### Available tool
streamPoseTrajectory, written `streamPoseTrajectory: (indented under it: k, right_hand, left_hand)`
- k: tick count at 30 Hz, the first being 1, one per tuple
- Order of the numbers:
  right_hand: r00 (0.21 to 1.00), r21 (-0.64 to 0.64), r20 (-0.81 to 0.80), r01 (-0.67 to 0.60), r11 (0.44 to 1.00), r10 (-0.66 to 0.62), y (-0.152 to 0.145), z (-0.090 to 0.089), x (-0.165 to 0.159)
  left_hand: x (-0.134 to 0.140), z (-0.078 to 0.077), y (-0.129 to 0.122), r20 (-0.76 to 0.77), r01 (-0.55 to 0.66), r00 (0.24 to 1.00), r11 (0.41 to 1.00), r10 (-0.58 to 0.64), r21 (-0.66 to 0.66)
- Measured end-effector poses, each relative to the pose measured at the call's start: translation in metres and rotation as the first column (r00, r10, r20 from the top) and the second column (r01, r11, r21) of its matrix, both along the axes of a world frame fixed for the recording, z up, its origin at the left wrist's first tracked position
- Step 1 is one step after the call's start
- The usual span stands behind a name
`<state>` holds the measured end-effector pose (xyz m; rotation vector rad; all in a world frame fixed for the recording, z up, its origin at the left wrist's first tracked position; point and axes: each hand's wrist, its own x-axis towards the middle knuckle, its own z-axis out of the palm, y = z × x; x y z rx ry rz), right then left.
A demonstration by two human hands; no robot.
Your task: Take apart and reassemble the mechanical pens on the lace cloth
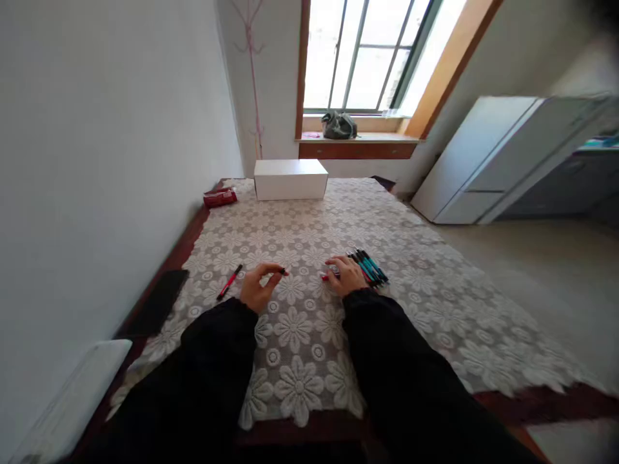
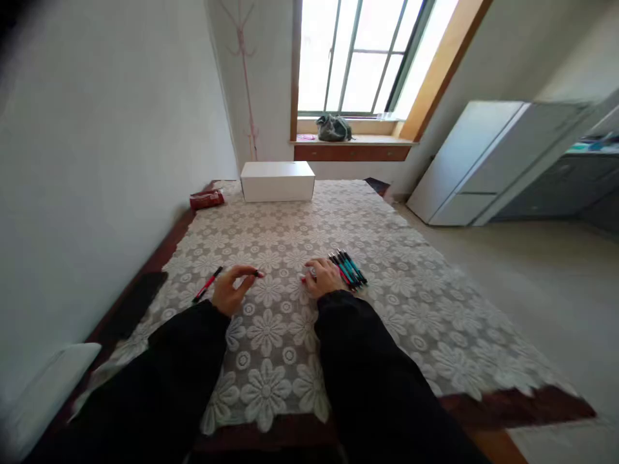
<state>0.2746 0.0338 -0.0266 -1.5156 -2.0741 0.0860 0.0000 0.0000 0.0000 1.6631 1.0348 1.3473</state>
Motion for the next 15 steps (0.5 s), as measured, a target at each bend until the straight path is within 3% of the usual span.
streamPoseTrajectory:
  k: [8,15]
  right_hand:
    - [0.998,-0.043,0.057,-0.002,0.999,0.005,-0.0073,-0.0022,-0.0068]
    - [0.998,-0.055,0.059,-0.033,0.998,0.037,-0.007,0.0002,-0.0069]
  left_hand:
    - [0.0,-0.01,0.0116,0.331,0.035,0.943,0.976,0.038,-0.214]
    - [0.0041,-0.0059,0.0072,0.351,0.031,0.935,0.972,0.054,-0.234]
